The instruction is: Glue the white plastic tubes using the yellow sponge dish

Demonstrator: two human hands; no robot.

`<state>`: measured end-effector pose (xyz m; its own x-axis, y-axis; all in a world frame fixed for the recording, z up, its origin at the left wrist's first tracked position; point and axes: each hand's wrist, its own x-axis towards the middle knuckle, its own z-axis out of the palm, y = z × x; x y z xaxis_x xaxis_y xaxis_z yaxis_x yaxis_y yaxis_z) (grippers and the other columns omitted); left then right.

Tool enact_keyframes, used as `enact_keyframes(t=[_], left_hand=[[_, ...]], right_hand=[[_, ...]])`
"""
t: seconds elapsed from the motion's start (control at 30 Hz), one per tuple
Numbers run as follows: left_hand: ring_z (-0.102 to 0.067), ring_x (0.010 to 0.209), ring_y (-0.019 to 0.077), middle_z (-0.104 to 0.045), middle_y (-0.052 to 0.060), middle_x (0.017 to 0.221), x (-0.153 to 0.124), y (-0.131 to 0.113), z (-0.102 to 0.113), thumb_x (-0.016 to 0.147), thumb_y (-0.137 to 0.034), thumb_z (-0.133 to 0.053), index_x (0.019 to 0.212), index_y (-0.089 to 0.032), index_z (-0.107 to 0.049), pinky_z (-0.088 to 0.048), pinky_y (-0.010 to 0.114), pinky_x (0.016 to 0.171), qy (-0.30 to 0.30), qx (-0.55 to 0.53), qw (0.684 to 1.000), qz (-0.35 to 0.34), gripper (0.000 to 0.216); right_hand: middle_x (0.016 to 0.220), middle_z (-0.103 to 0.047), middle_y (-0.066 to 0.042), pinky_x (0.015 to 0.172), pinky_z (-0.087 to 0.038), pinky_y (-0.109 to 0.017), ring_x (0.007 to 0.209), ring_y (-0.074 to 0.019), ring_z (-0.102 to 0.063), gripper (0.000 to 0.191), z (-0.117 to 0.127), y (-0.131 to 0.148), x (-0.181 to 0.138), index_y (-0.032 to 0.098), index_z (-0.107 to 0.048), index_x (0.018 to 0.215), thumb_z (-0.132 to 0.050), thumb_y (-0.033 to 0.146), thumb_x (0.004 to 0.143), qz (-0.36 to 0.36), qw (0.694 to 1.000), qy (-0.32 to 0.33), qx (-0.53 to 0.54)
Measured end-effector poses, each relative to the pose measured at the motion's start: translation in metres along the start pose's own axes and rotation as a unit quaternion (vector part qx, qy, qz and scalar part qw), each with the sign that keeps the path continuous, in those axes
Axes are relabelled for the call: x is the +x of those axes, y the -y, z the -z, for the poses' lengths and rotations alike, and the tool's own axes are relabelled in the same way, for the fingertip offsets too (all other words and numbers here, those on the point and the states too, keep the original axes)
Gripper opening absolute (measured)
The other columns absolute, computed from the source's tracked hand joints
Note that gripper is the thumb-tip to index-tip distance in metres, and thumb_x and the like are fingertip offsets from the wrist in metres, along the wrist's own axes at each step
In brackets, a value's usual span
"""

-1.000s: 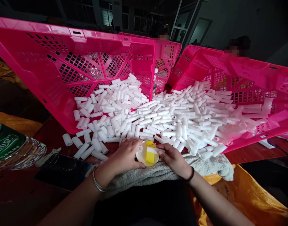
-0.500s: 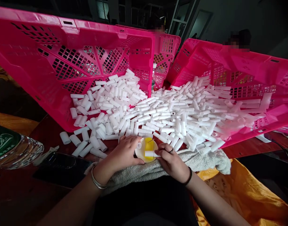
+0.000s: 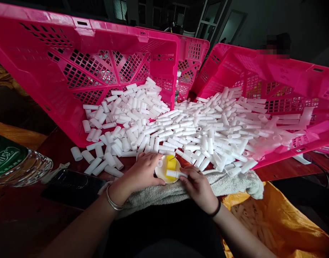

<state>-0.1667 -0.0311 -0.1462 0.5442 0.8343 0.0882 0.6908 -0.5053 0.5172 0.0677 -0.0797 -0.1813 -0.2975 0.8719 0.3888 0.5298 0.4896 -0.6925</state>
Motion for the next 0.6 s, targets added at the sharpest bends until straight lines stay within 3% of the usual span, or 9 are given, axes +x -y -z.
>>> enact_keyframes(t=[0.1,0.17,0.23,0.3,0.37,0.43,0.53,0.6], left_hand=[[-0.052,0.117,0.0338,-0.059,0.012,0.123,-0.001,0.000,0.001,0.058,-0.050,-0.080,0.119,-0.022,-0.047,-0.033,0.053,0.103,0.000,0.023,1.000,-0.009,0.075],[-0.045,0.124,0.0371,-0.054,0.015,0.128,-0.004,-0.002,0.003,0.064,-0.050,-0.076,0.116,-0.019,-0.047,-0.025,0.059,0.107,-0.037,0.056,0.998,-0.021,0.067],[-0.044,0.125,0.0355,-0.052,0.017,0.127,-0.010,-0.004,0.005,0.080,-0.040,-0.063,0.112,-0.017,-0.048,-0.028,0.058,0.107,-0.071,0.077,0.994,-0.029,0.043],[-0.053,0.114,0.0289,-0.057,0.014,0.117,-0.016,-0.008,0.008,0.090,-0.024,-0.047,0.111,-0.016,-0.048,-0.043,0.048,0.099,-0.067,0.071,0.995,-0.035,0.022],[-0.059,0.101,0.0240,-0.060,0.010,0.107,-0.022,-0.013,0.011,0.093,-0.017,-0.040,0.114,-0.018,-0.048,-0.051,0.040,0.088,-0.049,0.062,0.995,-0.054,0.022],[-0.060,0.098,0.0240,-0.061,0.009,0.104,-0.025,-0.020,0.013,0.094,-0.017,-0.041,0.116,-0.019,-0.050,-0.051,0.039,0.087,-0.050,0.077,0.993,-0.080,0.024],[-0.061,0.093,0.0255,-0.064,0.009,0.094,-0.030,-0.040,0.017,0.095,-0.019,-0.041,0.110,-0.019,-0.055,-0.051,0.042,0.084,-0.028,0.113,0.989,-0.090,0.021],[-0.061,0.086,0.0257,-0.064,0.008,0.088,-0.034,-0.061,0.018,0.094,-0.025,-0.044,0.101,-0.019,-0.058,-0.050,0.041,0.078,0.017,0.077,0.995,-0.068,0.017]], right_hand=[[0.103,-0.060,-0.010,0.083,-0.055,-0.038,0.098,-0.0216,-0.060,0.020,-0.001,-0.004,-0.004,0.022,-0.064,0.104,-0.053,0.013,0.090,0.109,0.993,0.009,-0.053],[0.104,-0.061,-0.008,0.083,-0.054,-0.038,0.099,-0.0212,-0.060,0.022,-0.003,-0.005,-0.005,0.024,-0.063,0.105,-0.054,0.013,0.089,0.122,0.992,-0.004,-0.030],[0.103,-0.062,-0.007,0.081,-0.055,-0.037,0.097,-0.0204,-0.062,0.017,-0.002,-0.001,-0.004,0.025,-0.060,0.104,-0.057,0.018,0.089,0.061,0.995,-0.057,0.052],[0.098,-0.064,-0.007,0.074,-0.057,-0.033,0.089,-0.0186,-0.063,0.012,0.001,0.007,0.000,0.024,-0.059,0.101,-0.059,0.027,0.089,-0.030,0.983,-0.101,0.152],[0.091,-0.065,-0.006,0.065,-0.056,-0.028,0.078,-0.0164,-0.063,0.016,0.007,0.018,0.006,0.023,-0.060,0.098,-0.061,0.036,0.088,-0.105,0.965,-0.087,0.223],[0.083,-0.064,-0.004,0.055,-0.054,-0.025,0.065,-0.0139,-0.060,0.024,0.013,0.031,0.011,0.021,-0.061,0.096,-0.063,0.042,0.085,-0.162,0.952,-0.033,0.258],[0.073,-0.061,-0.001,0.048,-0.048,-0.023,0.055,-0.0114,-0.054,0.024,0.019,0.050,0.016,0.019,-0.061,0.090,-0.059,0.043,0.087,-0.180,0.955,0.036,0.232],[0.065,-0.057,0.000,0.047,-0.044,-0.023,0.052,-0.0114,-0.050,0.023,0.023,0.062,0.013,0.020,-0.057,0.076,-0.052,0.036,0.091,-0.125,0.982,0.031,0.138]])
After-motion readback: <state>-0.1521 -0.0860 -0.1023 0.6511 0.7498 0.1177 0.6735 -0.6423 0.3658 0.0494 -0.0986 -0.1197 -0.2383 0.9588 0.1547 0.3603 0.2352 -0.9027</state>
